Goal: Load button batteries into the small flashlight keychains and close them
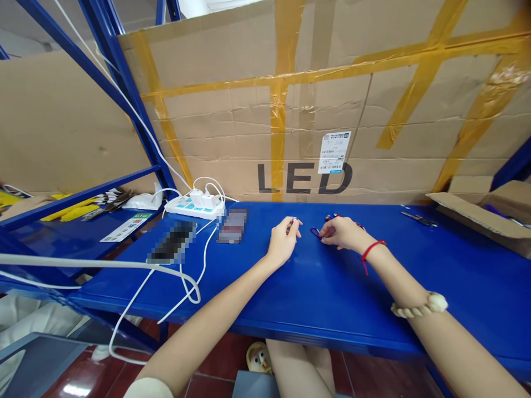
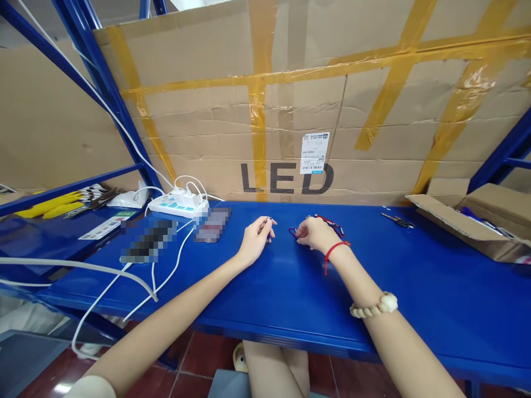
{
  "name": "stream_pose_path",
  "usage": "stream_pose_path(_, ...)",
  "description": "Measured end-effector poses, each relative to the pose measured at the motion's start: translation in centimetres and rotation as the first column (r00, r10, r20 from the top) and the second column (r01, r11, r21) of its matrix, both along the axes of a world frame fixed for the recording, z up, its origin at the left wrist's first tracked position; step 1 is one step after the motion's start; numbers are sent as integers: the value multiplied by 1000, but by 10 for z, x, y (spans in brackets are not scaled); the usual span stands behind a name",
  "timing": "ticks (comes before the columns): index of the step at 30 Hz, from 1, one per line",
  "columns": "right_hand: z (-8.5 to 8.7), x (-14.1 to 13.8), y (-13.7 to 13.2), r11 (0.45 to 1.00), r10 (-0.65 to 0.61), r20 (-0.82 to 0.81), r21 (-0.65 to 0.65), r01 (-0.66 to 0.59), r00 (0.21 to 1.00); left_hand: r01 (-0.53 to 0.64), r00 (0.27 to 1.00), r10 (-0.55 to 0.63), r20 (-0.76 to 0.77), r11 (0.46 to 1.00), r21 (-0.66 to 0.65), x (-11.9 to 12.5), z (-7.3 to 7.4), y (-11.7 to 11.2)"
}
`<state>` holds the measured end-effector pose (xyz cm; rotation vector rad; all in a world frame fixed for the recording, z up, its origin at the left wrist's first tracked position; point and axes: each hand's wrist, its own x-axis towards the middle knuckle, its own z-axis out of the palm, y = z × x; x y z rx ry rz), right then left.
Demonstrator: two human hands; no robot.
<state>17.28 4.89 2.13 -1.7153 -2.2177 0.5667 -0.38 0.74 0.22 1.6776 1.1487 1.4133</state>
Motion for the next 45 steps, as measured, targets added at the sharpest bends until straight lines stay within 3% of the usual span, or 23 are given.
stream_pose_path(7,2,0,-1,984,45,123,168,-66,991,7,1000,-7,-1,1000,0,0,0,0)
stream_pose_path(14,1,-5,-3,987,52,109,143,-67,993,37,999,-37,2,999,-11,4,3,-6)
stream_pose_path(26,2,-16,-10,970,25,159,235,-62,987,56,998,-55,12,997,-55,9,8,-13)
stream_pose_path(33,9,-20,-14,932,-22,45,363,4,999,52,999,-52,8,998,-46,11,7,-12)
stream_pose_path(45,4,-14,-3,881,95,-213,473,18,972,102,995,-102,4,994,-49,12,0,-8)
